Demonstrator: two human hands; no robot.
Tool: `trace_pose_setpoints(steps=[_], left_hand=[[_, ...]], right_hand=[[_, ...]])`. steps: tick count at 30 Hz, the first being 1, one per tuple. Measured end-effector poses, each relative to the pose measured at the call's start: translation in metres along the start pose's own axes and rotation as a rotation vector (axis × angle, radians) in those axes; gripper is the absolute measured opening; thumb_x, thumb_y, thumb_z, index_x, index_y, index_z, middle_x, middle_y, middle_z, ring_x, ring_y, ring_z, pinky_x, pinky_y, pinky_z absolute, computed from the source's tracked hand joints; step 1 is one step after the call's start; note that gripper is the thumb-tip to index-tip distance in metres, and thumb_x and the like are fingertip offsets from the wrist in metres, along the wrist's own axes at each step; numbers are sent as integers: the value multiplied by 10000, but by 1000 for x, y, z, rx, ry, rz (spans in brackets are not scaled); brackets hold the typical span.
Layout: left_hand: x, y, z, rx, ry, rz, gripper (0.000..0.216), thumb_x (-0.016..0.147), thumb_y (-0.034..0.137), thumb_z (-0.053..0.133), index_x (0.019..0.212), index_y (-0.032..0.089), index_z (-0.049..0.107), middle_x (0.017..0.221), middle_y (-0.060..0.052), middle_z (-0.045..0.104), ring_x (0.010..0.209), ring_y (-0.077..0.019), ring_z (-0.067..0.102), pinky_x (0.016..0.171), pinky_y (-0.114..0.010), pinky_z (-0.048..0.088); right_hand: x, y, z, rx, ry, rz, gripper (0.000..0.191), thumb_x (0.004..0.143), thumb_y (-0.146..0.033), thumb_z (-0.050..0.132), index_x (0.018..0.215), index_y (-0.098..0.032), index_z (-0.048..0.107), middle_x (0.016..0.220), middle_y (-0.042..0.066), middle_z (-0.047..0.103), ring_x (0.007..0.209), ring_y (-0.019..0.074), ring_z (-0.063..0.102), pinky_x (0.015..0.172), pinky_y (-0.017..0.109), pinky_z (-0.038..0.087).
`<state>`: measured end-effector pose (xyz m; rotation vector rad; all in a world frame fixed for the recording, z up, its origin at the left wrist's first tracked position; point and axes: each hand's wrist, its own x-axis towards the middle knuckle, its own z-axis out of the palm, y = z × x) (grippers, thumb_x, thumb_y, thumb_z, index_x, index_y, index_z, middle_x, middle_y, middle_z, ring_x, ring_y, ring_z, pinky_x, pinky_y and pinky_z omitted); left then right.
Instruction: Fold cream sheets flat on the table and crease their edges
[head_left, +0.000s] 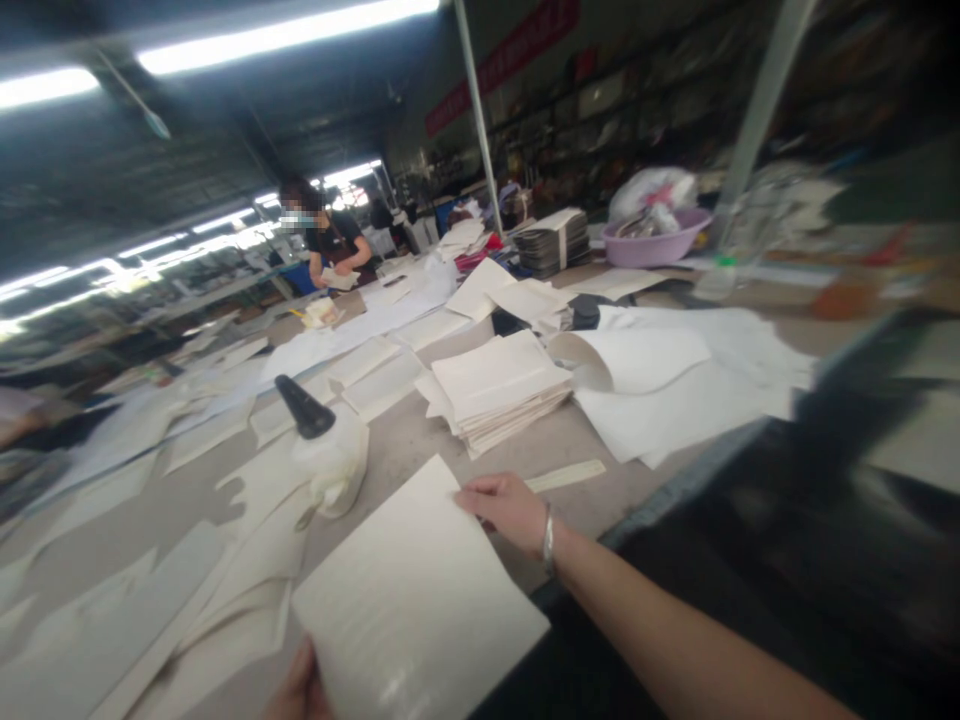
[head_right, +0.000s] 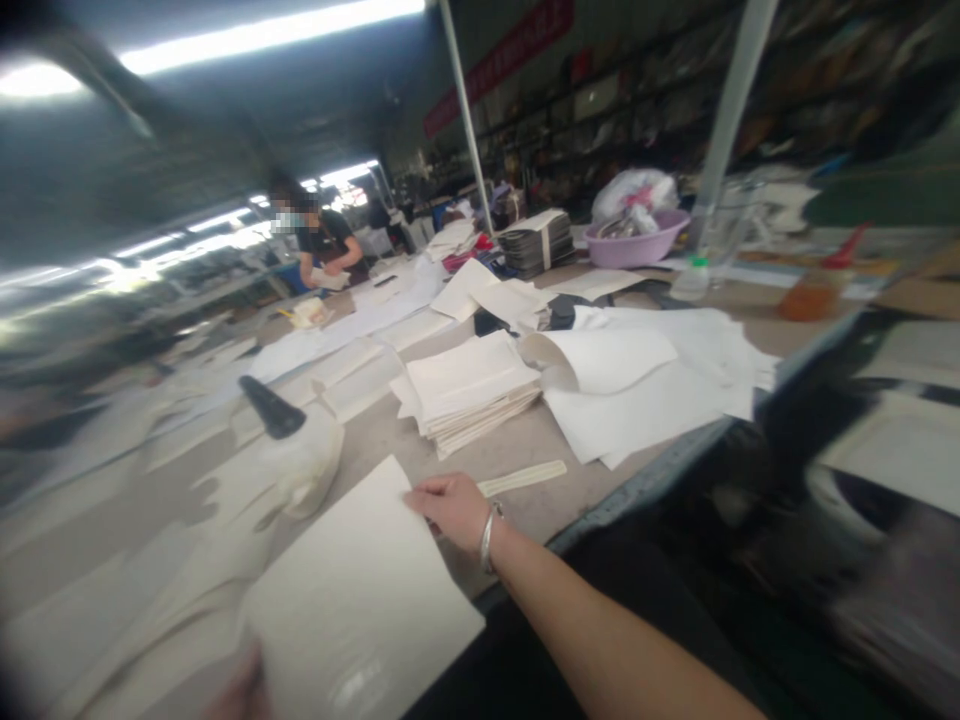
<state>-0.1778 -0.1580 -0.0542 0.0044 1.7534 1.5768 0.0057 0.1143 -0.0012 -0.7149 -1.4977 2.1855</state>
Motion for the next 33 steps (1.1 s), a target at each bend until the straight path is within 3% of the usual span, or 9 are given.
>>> trace_pose_setpoints(steps=[3,8,11,15,17,20,22,28,33], left_hand=[[-2,6,10,-124,136,-43,395,684,389,653,1018,179,629,906,-59,712,1021,-287,607,705,-356,571],[1,15,30,-202,165,-65,311,805,227,527,1104,152,568,937,-51,702,954,-218,636,729,-312,552],[-5,21,36,-193,53,11,340,845,266,488,1154,137,546,1002,-77,686,947,-213,635,764,-319,538],[-24,26,38,-131,-256,55,562,771,329,630,1284,181,456,1174,-118,616,1025,-252,603,830,-357,511],[-31,25,40,-148,-314,111,769,685,278,719,1359,218,355,1229,-132,581,1052,-280,587,857,-379,497],[-33,19,46,-201,-304,201,980,601,197,775,1411,253,227,1270,-132,551,1092,-294,562,905,-398,468],[-31,14,50,-206,-279,224,946,610,173,766,1401,236,250,1249,-130,568,1092,-286,563,912,-399,462],[-24,7,50,-316,-210,191,529,675,201,696,1178,133,546,1053,-117,675,940,-257,636,852,-384,495],[-23,6,48,-407,-205,136,437,706,276,670,1105,110,600,951,-110,701,905,-247,647,860,-385,492]], right_hand=[[6,10,-2,-152,67,-62,343,685,-484,632,635,-144,638,495,-40,477,475,90,386,460,219,285],[19,20,-7,-594,251,-151,336,768,-420,510,586,-162,625,527,-26,514,554,125,480,524,233,313],[25,25,-9,-784,309,-161,334,789,-396,470,626,-172,656,578,-8,579,634,156,553,575,241,341],[33,31,-15,-879,386,-105,350,789,-430,459,703,-186,694,659,15,649,709,195,600,599,255,372],[35,34,-18,-882,411,-77,349,777,-442,470,746,-187,707,698,24,670,741,212,611,611,262,388],[36,38,-20,-859,437,-35,373,768,-463,474,794,-178,713,727,33,683,774,228,618,625,271,407],[35,40,-20,-868,452,-10,389,763,-475,474,809,-171,714,739,39,687,795,238,619,635,279,415],[36,45,-16,-906,474,5,403,747,-483,488,856,-172,721,794,63,700,829,260,620,668,312,430],[37,45,-12,-911,463,22,372,744,-430,502,861,-160,730,818,81,703,858,271,612,700,320,439]])
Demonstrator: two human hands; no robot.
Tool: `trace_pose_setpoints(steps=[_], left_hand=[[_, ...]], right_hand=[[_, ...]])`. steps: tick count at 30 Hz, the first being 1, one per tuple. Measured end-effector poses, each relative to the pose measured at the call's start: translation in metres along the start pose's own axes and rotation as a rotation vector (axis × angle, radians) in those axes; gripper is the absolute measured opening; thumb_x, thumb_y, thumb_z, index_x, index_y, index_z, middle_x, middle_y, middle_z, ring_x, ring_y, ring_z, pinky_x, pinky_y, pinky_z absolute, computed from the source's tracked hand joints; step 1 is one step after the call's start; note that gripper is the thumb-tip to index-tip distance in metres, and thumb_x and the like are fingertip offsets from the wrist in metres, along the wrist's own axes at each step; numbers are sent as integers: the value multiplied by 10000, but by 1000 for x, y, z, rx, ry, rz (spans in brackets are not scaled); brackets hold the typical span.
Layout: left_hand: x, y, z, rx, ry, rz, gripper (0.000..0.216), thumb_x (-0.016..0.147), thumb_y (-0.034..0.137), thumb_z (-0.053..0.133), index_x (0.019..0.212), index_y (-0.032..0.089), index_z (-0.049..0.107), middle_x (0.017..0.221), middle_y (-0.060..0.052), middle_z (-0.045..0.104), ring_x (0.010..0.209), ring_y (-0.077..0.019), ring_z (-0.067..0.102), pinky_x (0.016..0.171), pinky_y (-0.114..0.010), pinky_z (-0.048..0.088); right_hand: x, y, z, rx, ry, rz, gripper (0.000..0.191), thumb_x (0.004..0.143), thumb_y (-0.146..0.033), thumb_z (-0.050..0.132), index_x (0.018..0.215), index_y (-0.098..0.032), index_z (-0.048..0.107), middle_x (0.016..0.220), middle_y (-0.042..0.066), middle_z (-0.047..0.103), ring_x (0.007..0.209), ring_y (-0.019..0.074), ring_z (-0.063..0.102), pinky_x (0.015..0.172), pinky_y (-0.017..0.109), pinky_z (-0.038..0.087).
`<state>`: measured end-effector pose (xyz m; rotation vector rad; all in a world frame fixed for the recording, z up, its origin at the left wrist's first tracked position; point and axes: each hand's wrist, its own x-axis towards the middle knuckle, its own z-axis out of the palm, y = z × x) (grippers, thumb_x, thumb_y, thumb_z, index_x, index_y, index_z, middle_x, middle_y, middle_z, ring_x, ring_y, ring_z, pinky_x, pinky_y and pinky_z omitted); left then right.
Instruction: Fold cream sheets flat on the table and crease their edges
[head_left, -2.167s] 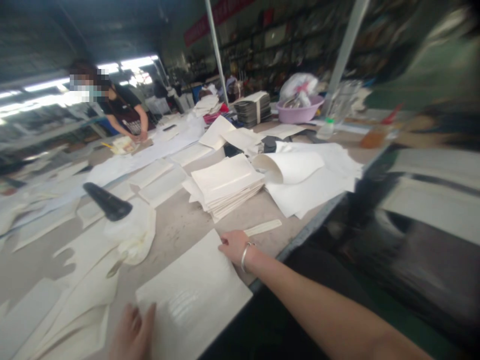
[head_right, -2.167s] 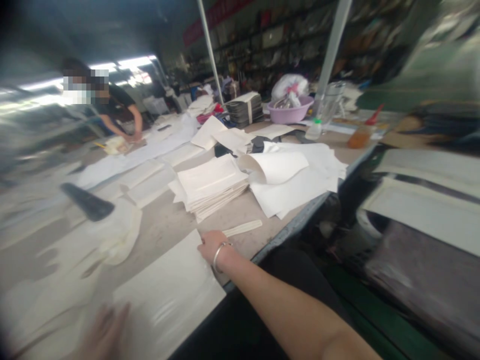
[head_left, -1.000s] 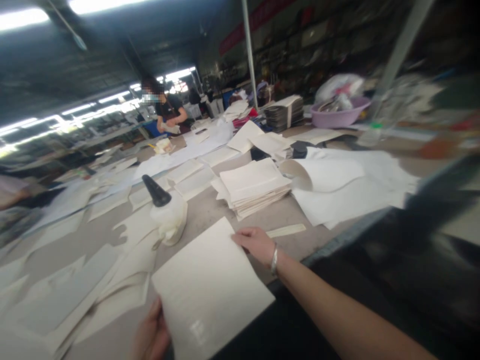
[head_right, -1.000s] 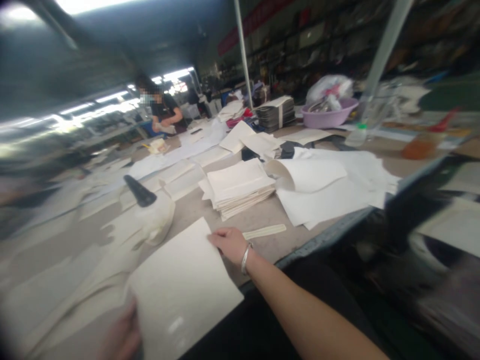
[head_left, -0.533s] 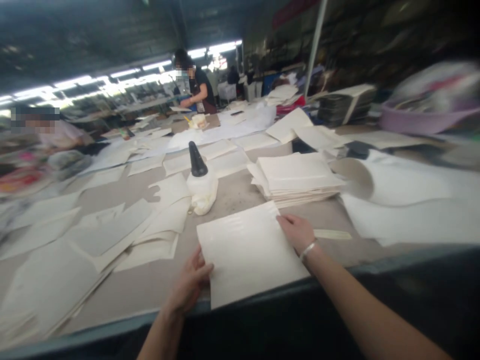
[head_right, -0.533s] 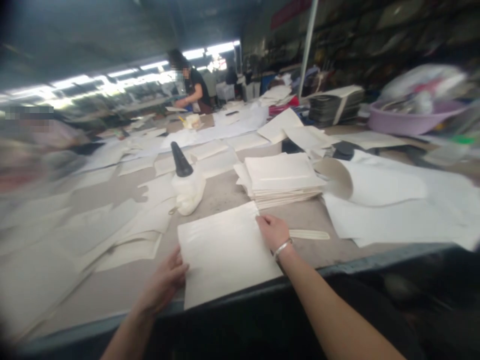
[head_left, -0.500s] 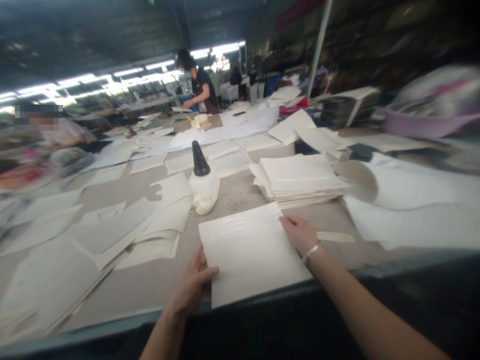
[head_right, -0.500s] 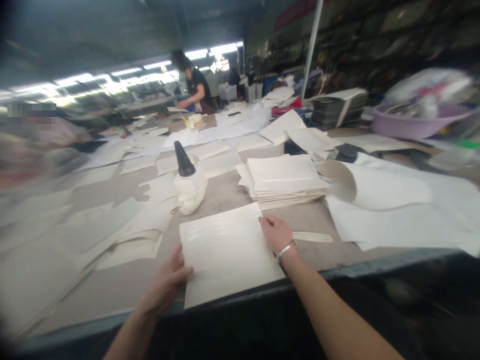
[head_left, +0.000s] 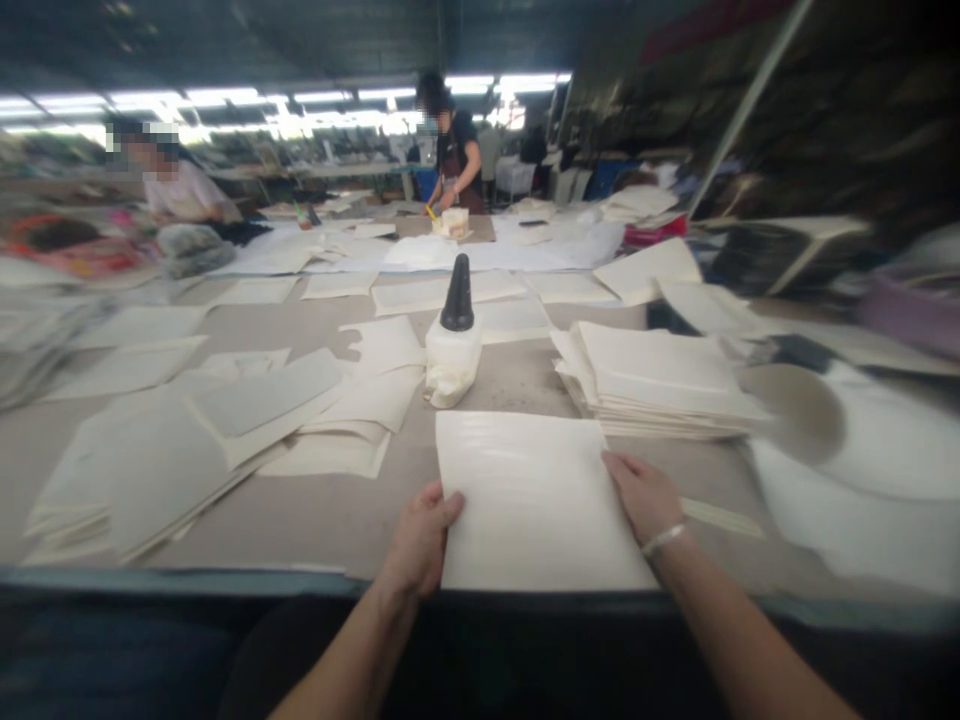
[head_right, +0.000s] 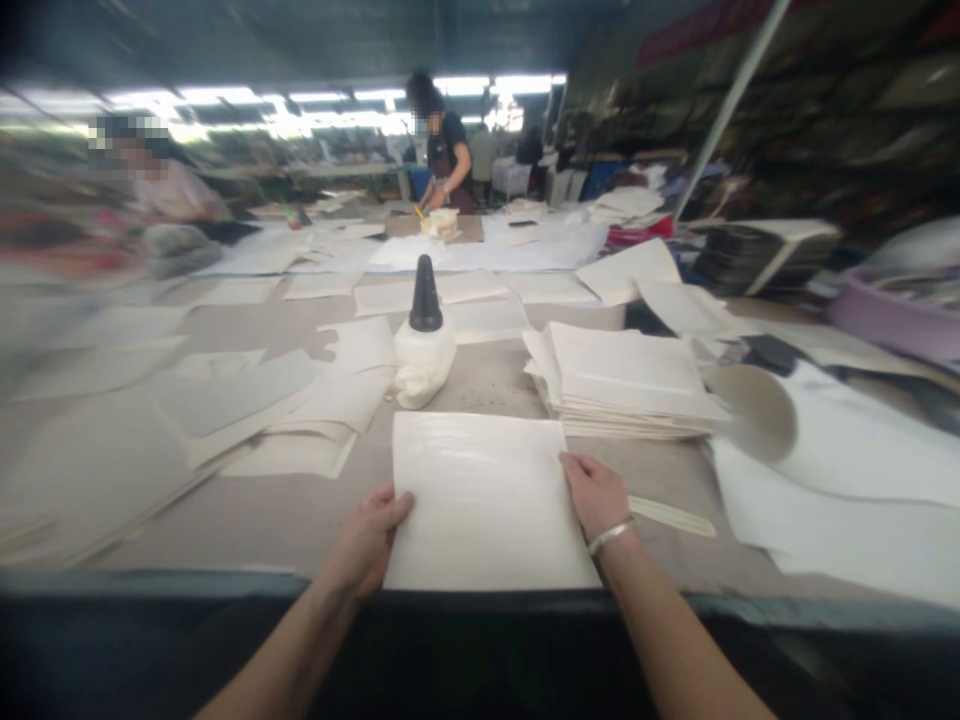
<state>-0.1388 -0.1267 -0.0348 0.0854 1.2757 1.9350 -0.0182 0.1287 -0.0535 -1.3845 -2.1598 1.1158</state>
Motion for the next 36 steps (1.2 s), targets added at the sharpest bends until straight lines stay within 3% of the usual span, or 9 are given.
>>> trace_pose_setpoints(steps=[4,8,11,13,16,19,23,28,36], left_hand=[[7,-4,-4,277,96,18,431,779,368,537,1099,86,598,920,-138,699,906,-275,644,853,-435,490],[16,-3,-14,529,214,91,418,770,342,530,1106,105,604,1044,-147,667,1093,-318,551,974,-476,395],[14,-1,-18,726,340,219,594,742,288,581,1297,117,451,1331,-165,478,1292,-327,342,1091,-489,208],[6,-6,-10,1012,351,394,634,789,284,533,1365,97,347,1454,-180,292,1359,-318,205,1113,-491,145],[-10,-26,24,1455,64,578,579,859,312,433,1373,66,329,1495,-187,174,1383,-314,101,1107,-488,201],[-15,-56,70,1602,-322,496,688,863,417,422,1403,30,242,1490,-222,112,1374,-350,22,1104,-522,191],[3,-77,103,1710,-346,465,698,902,518,217,1414,43,205,1489,-227,98,1371,-341,-3,1103,-564,116],[22,-70,88,1842,-267,501,729,875,597,198,1426,119,210,1501,-185,97,1381,-314,16,1111,-541,118],[34,-55,50,1922,-41,450,862,806,705,224,1425,105,214,1495,-210,92,1377,-334,15,1106,-536,130]], right_hand=[[1,2,1,-55,-15,-14,398,782,-429,467,905,-148,719,850,82,698,878,258,606,715,304,435],[0,3,5,-214,-18,-71,383,816,-422,437,899,-171,714,839,81,692,835,252,610,694,306,423],[-2,3,11,-330,-34,-112,370,856,-406,406,905,-189,702,849,84,689,804,234,611,666,291,406],[-2,4,15,-386,-40,-141,353,875,-387,400,887,-192,694,837,84,685,777,220,608,650,281,393],[-1,7,21,-456,-45,-225,323,896,-351,402,853,-183,674,827,90,679,765,208,603,641,274,376],[1,11,25,-507,-55,-282,305,919,-320,390,845,-172,646,841,92,672,778,202,603,641,269,369],[2,11,25,-537,-96,-270,271,927,-301,408,848,-166,629,852,82,671,786,194,607,659,259,374],[2,5,22,-524,-117,-240,252,929,-292,423,875,-167,634,893,81,673,837,197,606,682,253,374],[2,6,20,-492,-117,-255,250,928,-280,427,854,-170,638,876,77,673,831,191,605,674,243,371]])
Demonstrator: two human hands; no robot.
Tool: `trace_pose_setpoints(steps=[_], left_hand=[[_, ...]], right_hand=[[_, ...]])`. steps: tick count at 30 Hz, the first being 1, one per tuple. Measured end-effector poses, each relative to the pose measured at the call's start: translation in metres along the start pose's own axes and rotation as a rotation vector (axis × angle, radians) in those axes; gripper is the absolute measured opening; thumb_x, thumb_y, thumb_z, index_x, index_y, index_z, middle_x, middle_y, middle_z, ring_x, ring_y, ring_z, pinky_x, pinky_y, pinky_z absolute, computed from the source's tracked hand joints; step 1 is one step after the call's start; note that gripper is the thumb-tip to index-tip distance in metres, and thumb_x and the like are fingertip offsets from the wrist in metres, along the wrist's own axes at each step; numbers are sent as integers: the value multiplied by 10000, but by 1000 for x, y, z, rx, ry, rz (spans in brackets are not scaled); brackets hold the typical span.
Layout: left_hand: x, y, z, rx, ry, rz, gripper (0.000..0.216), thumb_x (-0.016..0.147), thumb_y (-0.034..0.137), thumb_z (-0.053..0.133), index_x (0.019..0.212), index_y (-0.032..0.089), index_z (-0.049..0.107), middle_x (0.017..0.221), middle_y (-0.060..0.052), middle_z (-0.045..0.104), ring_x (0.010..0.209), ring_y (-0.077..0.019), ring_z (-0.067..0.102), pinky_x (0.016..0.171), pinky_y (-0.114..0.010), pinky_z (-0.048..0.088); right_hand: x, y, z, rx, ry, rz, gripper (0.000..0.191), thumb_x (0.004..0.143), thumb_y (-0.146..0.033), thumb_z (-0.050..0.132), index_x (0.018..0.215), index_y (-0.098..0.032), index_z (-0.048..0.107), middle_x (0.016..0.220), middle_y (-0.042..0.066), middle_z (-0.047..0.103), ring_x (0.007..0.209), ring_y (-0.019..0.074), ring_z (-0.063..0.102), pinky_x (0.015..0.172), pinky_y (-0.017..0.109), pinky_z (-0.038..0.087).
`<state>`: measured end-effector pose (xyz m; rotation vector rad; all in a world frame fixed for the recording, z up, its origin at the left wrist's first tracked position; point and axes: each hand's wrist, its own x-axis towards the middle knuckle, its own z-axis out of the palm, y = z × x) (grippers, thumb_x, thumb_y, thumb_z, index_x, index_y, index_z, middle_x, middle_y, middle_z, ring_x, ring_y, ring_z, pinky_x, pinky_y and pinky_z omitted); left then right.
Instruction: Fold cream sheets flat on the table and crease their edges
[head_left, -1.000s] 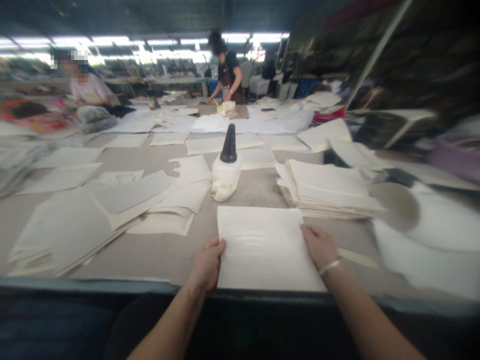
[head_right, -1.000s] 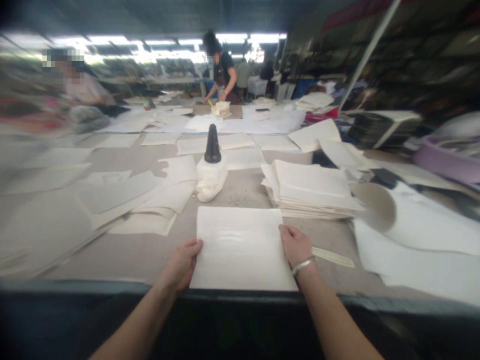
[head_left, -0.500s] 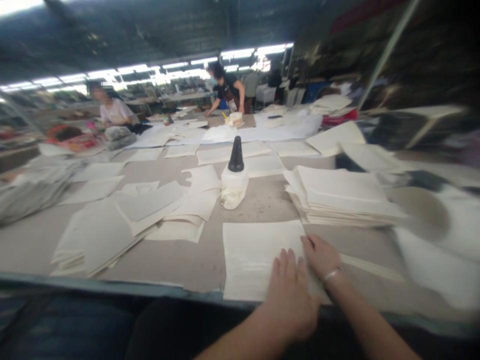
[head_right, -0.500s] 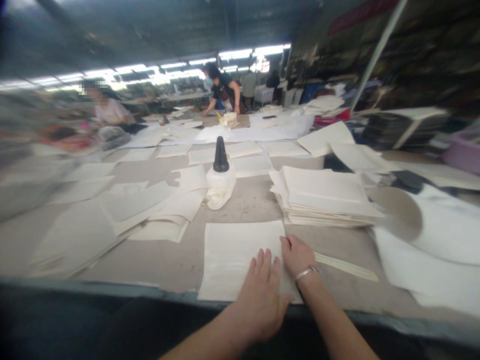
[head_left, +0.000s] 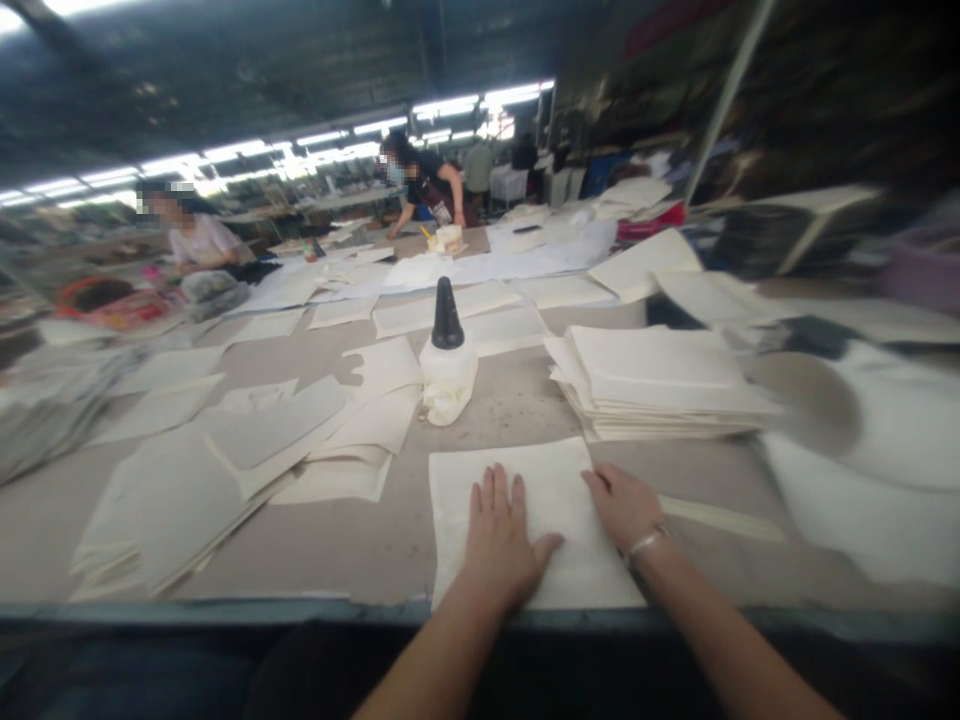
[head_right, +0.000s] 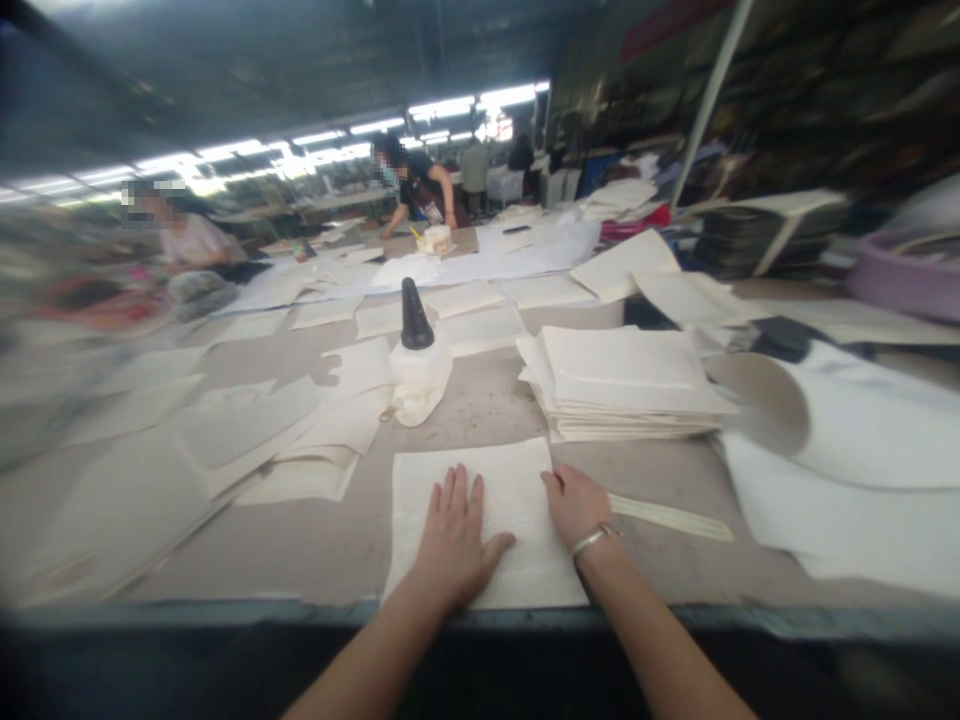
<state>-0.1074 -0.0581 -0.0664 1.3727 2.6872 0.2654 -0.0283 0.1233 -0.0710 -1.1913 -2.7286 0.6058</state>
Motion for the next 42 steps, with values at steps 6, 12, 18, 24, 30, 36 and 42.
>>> trace_pose_setpoints(steps=[6,12,18,24,30,36,42], left_hand=[[2,-36,-7,65,23,-94,905,784,736,225,1422,93,222,1494,-215,104,1379,-331,22,1111,-512,124],[5,-55,-9,103,41,-149,890,794,723,239,1422,94,220,1496,-212,117,1381,-321,44,1110,-490,147],[9,-64,-10,125,57,-206,866,811,699,257,1423,88,211,1501,-187,123,1385,-307,49,1114,-453,162],[18,-35,-16,208,27,-328,765,878,542,275,1376,-38,260,1448,-287,184,1353,-389,137,1080,-548,171],[22,59,6,75,-9,141,614,911,456,223,1441,154,156,1506,-135,142,1385,-287,54,1109,-507,159],[33,47,3,64,-21,129,710,874,578,233,1425,131,226,1497,-173,160,1382,-316,81,1109,-520,160],[31,-3,-6,121,-7,-5,763,852,622,252,1416,108,248,1495,-166,178,1383,-292,111,1115,-479,172]], right_hand=[[0,2,2,-7,14,2,246,925,-281,436,833,-170,636,853,75,673,820,196,610,662,248,371],[-1,2,1,-4,12,-14,246,924,-272,435,821,-165,631,845,80,671,810,198,608,657,251,364],[-2,0,0,-14,5,-28,247,934,-264,420,835,-157,620,853,88,664,817,200,605,663,260,364],[-1,-1,-3,14,-15,-31,250,940,-257,407,880,-143,621,874,100,660,833,199,604,679,269,367],[0,0,-8,71,-48,-22,249,932,-255,408,845,-156,620,884,87,666,825,187,604,680,263,360],[2,4,-3,76,-8,-63,236,922,-251,428,808,-167,616,844,76,664,786,185,598,657,263,348],[3,5,-1,49,1,-48,262,925,-274,438,736,-175,590,776,61,654,735,179,588,615,256,326]])
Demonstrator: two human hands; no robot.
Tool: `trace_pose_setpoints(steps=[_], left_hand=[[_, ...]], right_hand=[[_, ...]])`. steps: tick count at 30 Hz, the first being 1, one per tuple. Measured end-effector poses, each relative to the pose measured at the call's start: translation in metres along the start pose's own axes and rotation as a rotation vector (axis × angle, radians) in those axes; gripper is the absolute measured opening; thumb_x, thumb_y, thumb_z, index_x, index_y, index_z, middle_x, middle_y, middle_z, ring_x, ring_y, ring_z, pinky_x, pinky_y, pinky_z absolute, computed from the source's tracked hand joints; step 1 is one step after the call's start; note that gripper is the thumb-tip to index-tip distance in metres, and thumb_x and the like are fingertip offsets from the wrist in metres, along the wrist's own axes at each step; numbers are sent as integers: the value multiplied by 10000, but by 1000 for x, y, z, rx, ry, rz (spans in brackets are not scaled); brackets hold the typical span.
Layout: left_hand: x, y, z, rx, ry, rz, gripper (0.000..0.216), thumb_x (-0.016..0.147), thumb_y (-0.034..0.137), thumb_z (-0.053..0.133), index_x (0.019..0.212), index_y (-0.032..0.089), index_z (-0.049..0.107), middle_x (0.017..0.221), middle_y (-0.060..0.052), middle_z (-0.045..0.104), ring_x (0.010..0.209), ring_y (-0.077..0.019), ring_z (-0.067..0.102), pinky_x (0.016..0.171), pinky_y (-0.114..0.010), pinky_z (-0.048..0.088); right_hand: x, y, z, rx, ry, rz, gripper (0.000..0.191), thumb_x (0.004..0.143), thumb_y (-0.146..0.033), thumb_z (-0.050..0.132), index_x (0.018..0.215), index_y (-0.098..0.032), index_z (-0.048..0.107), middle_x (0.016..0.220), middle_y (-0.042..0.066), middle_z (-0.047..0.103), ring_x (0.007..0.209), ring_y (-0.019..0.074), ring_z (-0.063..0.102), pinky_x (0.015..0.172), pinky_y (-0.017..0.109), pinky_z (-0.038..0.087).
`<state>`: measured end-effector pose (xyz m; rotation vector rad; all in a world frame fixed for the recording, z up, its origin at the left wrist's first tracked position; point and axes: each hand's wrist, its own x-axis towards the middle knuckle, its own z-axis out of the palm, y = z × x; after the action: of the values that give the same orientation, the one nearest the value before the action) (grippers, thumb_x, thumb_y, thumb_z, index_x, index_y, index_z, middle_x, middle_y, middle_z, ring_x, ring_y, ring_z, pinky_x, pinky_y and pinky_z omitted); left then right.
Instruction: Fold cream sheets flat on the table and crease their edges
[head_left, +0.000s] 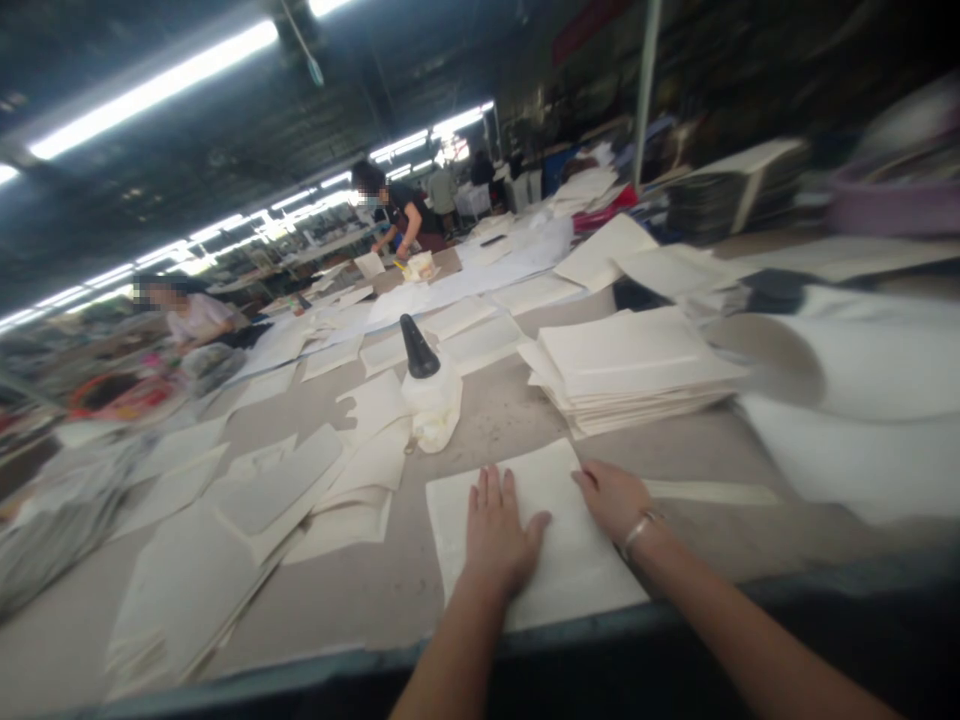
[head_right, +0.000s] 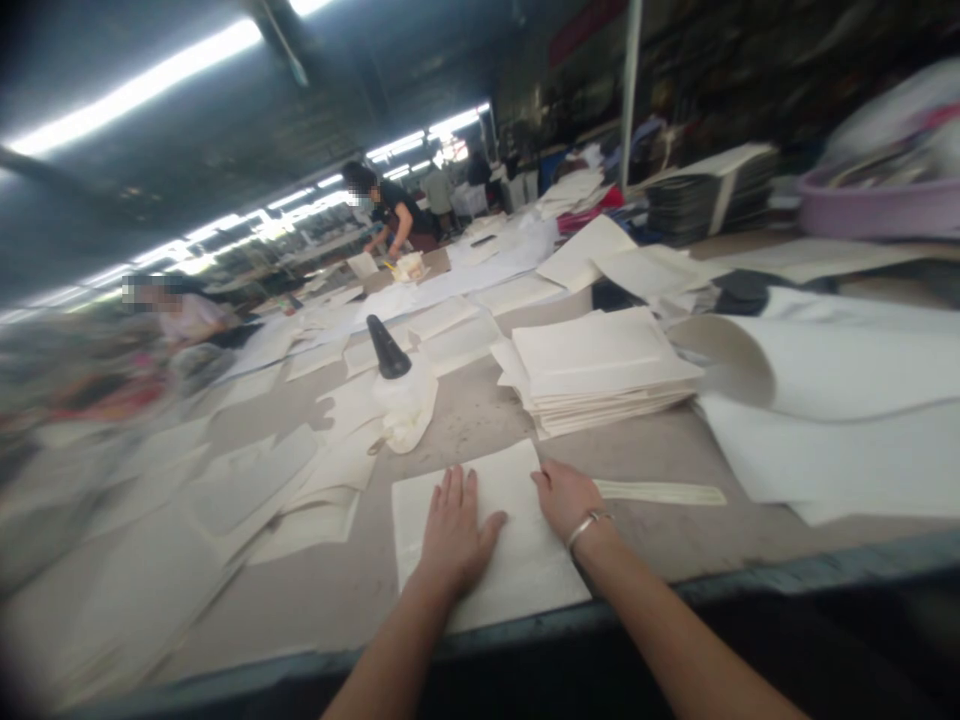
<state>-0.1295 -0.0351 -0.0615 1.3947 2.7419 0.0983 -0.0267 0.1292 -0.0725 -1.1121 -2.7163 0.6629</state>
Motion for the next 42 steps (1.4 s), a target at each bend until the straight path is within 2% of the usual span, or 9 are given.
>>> trace_pose_setpoints(steps=[10,16,20,24,28,30,32,36,42], left_hand=[[-10,-61,0,43,36,-180,811,853,639,214,1404,44,245,1487,-183,194,1376,-297,144,1112,-449,175],[-7,-66,4,78,15,-229,831,845,651,214,1412,44,219,1492,-194,165,1381,-302,115,1111,-439,160],[-2,-65,1,146,6,-340,770,876,575,229,1384,-3,261,1448,-283,215,1359,-349,180,1073,-504,211],[1,-29,-3,222,83,-343,660,904,478,207,1370,21,308,1444,-304,193,1336,-422,189,1002,-647,204],[8,42,1,139,41,51,566,900,367,286,1408,118,271,1497,-173,160,1379,-325,106,1083,-550,166],[16,66,3,90,-20,98,555,909,342,245,1411,107,261,1490,-158,199,1379,-301,132,1088,-535,184],[22,70,4,76,-28,103,568,915,391,232,1413,118,260,1487,-156,211,1377,-294,145,1089,-533,191],[17,33,2,78,0,93,644,893,534,250,1416,159,257,1486,-161,221,1376,-293,154,1092,-509,199],[-5,-33,2,94,15,37,627,910,509,224,1412,135,263,1487,-170,214,1377,-271,160,1102,-456,200]], right_hand=[[0,1,4,-5,28,4,259,911,-284,449,728,-181,600,748,49,649,710,173,575,608,252,315],[-1,-4,-3,2,12,40,254,923,-284,445,766,-174,612,800,65,663,746,175,584,616,260,309],[-1,-5,-10,51,-15,42,244,927,-281,439,794,-180,617,828,59,669,764,170,594,616,260,313],[-1,-3,-13,96,-9,53,220,916,-281,459,805,-184,623,844,52,671,776,165,596,623,253,322],[-2,-1,-12,119,-10,26,229,916,-253,444,802,-176,628,853,60,669,789,164,591,643,251,330],[-2,0,-11,122,-12,10,230,917,-244,440,797,-176,625,850,57,669,788,161,590,649,250,330],[-2,0,-10,119,-10,-1,232,917,-243,440,788,-175,620,839,54,669,780,158,589,647,249,327],[-1,-1,-9,79,-10,2,240,921,-256,445,777,-175,620,821,51,671,763,162,590,635,255,321],[-4,-4,-10,-1,-32,16,266,933,-291,426,800,-188,632,838,51,674,776,171,586,630,255,318]])
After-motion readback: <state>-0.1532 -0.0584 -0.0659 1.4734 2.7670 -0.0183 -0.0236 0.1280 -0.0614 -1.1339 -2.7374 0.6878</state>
